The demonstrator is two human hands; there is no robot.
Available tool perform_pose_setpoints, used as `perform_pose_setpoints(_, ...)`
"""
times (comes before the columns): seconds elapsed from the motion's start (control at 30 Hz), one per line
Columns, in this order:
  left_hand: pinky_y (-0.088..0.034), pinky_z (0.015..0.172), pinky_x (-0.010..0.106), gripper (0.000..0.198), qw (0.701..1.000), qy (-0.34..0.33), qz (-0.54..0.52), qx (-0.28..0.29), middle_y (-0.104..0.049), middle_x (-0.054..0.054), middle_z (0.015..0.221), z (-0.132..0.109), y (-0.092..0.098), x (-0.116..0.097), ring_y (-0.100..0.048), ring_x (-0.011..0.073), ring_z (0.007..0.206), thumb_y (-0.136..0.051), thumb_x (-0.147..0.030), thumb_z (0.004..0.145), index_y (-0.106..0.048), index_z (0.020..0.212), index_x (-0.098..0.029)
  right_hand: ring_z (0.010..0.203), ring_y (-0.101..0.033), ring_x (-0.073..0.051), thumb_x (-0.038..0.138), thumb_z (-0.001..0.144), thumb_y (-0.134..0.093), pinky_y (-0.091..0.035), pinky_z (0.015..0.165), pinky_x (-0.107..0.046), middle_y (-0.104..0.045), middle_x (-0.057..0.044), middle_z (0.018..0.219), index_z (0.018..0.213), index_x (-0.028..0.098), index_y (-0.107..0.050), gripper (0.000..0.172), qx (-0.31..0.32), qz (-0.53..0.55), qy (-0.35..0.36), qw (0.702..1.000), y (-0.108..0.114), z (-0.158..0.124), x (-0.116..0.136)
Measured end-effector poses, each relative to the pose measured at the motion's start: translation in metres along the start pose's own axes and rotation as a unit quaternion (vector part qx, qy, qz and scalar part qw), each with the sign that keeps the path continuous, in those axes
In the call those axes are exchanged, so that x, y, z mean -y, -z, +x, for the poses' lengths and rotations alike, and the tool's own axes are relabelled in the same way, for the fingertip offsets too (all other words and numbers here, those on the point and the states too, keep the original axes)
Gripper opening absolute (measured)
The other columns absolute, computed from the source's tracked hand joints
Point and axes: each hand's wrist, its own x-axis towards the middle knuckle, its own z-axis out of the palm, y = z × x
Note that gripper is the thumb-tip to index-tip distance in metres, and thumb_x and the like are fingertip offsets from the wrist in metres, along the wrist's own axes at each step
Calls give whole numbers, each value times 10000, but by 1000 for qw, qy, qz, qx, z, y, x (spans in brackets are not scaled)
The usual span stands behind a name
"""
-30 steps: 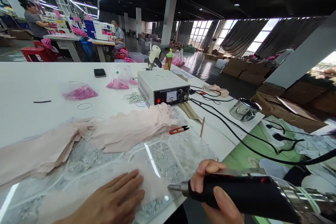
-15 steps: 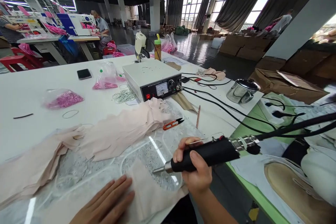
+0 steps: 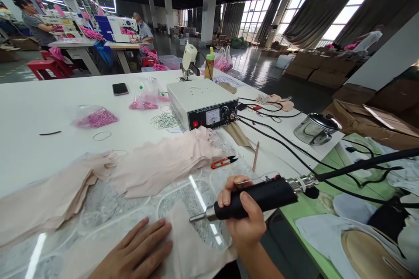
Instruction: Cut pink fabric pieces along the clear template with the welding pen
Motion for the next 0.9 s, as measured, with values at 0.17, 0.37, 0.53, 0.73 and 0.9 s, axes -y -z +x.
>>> perform_pose_setpoints(0.17, -234, 1222, 311, 314, 1000, -22, 0, 7, -670, 47, 1357, 12, 8, 8, -567, 138, 1330, -423, -287, 1070, -703, 1201, -231, 495, -559, -108, 355, 804, -674, -482, 462, -254, -614, 1, 780, 869, 225, -672, 145, 15, 9, -13, 1000, -9, 1, -7)
perform_pose_setpoints(0.37, -356, 1187, 301, 279, 1000, -8, -1, -8, -697, 60, 1314, 34, 8, 10, -514, 150, 1380, -481, -61, 972, -697, 1037, -226, 517, -587, -83, 340, 837, -691, -510, 507, -229, -625, 8, 819, 905, 237, -697, 124, 43, 44, -35, 997, -15, -1, -12)
perform_pose_setpoints(0.53, -340, 1199, 330, 282, 999, -30, -3, -25, -697, 70, 1315, 37, -4, 15, -510, 166, 1385, -545, 8, 909, -676, 1044, -202, 518, -594, -86, 356, 844, -707, -517, 509, -232, -630, 11, 818, 926, 247, -714, 137, 57, 48, -44, 996, -15, -2, -9)
perform_pose_setpoints(0.73, -210, 1234, 392, 242, 997, -79, 18, -9, -646, 73, 1390, 23, -23, 24, -516, 174, 1380, -456, -119, 1035, -677, 1106, -187, 515, -587, -88, 368, 852, -708, -499, 498, -236, -631, 9, 837, 950, 256, -697, 149, 66, 34, -54, 996, -13, -3, -7)
perform_pose_setpoints(0.9, -187, 1246, 397, 302, 997, -75, 18, -29, -647, 54, 1392, 17, -31, 26, -518, 180, 1379, -484, -153, 1037, -641, 1294, -171, 537, -591, -95, 380, 887, -672, -495, 529, -263, -623, 5, 873, 992, 261, -669, 158, 85, 17, -55, 995, -9, -7, -7)
